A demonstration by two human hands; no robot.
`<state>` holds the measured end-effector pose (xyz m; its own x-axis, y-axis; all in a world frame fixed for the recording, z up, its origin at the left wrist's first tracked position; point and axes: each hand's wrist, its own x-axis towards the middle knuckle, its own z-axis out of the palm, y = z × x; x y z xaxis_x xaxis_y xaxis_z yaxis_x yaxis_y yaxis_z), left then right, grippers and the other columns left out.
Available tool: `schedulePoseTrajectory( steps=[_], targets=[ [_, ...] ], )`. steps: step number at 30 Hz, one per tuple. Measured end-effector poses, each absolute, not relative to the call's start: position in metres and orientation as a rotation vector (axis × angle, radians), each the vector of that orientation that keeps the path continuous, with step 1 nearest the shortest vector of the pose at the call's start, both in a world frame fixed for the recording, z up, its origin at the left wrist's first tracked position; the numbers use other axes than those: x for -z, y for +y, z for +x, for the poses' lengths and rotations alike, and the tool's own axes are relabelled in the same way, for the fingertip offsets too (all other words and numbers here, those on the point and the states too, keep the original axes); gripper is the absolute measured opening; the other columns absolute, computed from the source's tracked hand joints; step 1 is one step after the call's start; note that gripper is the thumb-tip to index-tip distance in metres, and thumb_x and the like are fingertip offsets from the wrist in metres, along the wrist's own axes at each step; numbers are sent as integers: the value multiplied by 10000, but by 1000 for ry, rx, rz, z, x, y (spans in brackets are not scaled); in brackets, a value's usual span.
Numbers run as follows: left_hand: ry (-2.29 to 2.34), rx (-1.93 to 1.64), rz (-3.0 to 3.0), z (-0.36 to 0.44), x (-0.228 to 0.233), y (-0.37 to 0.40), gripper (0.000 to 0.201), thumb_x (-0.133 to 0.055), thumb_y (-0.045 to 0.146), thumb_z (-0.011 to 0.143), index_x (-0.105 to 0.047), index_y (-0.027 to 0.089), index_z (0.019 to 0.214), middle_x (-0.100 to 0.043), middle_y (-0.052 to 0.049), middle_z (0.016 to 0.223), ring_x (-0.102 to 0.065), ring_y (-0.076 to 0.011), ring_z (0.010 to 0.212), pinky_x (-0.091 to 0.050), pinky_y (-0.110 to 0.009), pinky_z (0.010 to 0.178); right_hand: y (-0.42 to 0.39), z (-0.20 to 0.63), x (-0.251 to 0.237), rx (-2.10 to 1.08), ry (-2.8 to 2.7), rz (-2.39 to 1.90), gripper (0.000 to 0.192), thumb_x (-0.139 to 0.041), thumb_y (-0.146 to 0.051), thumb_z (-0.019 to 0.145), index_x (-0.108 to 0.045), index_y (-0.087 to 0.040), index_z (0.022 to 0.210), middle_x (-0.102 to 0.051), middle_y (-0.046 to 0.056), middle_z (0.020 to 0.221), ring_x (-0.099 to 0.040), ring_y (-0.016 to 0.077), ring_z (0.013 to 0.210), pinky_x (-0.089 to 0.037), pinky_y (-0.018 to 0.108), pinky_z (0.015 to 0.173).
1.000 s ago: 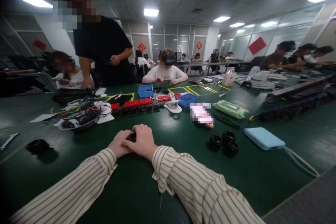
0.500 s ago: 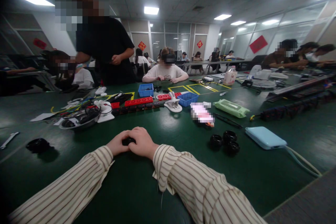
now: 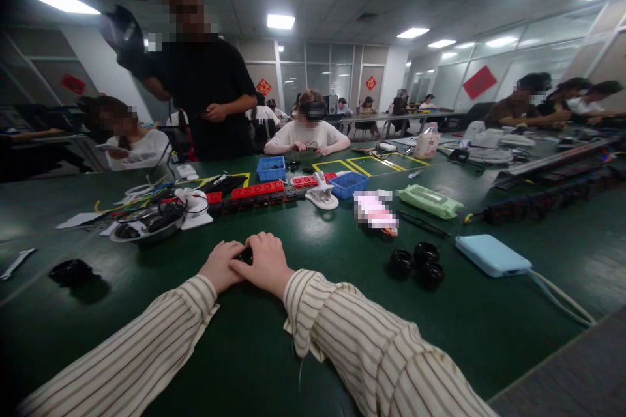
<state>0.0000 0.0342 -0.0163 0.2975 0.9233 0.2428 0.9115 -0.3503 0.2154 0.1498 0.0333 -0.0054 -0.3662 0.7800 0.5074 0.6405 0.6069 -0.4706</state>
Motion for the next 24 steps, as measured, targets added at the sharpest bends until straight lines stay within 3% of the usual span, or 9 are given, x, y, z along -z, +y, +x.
schedulePoseTrajectory(
  steps=[4,11,17,20,24],
  targets=[
    [1702,-551,2503,-6,21,39,377,-610,319,608,-568,194,961,-594,-71,986,-530,-269,993,-240,-501,1018,32,152,3,-263,-2163,-987,195,-626,-249,708,-557,-176,875,-543,29,886,-456,187,869,-345,317,784],
    [1385,-727,2417,-21,35,52,427,-615,301,602,-579,152,1001,-596,-87,1028,-536,-260,992,-414,-385,900,31,154,2,-345,-2242,-736,260,-547,-92,677,-565,-169,924,-595,25,930,-472,184,932,-328,323,865],
    [1451,-664,2539,-17,30,47,500,-630,333,593,-543,176,1060,-571,-95,1109,-505,-285,1040,-359,-448,944,28,153,0,-329,-2149,-866,337,-598,-264,746,-509,-170,1058,-550,52,1025,-463,197,973,-335,346,874],
    [1601,-640,2523,-8,21,39,522,-639,373,596,-510,194,1070,-571,-86,1083,-517,-273,1017,-320,-475,968,29,153,1,-281,-2089,-1030,406,-631,-420,728,-507,-161,1016,-527,65,985,-462,210,930,-355,351,820],
    [1831,-558,2475,2,14,31,377,-627,365,603,-542,203,932,-589,-61,966,-535,-260,980,-247,-517,1009,32,151,4,-239,-2074,-1163,362,-642,-452,711,-523,-165,896,-515,49,896,-456,202,866,-358,333,762]
  ],
)
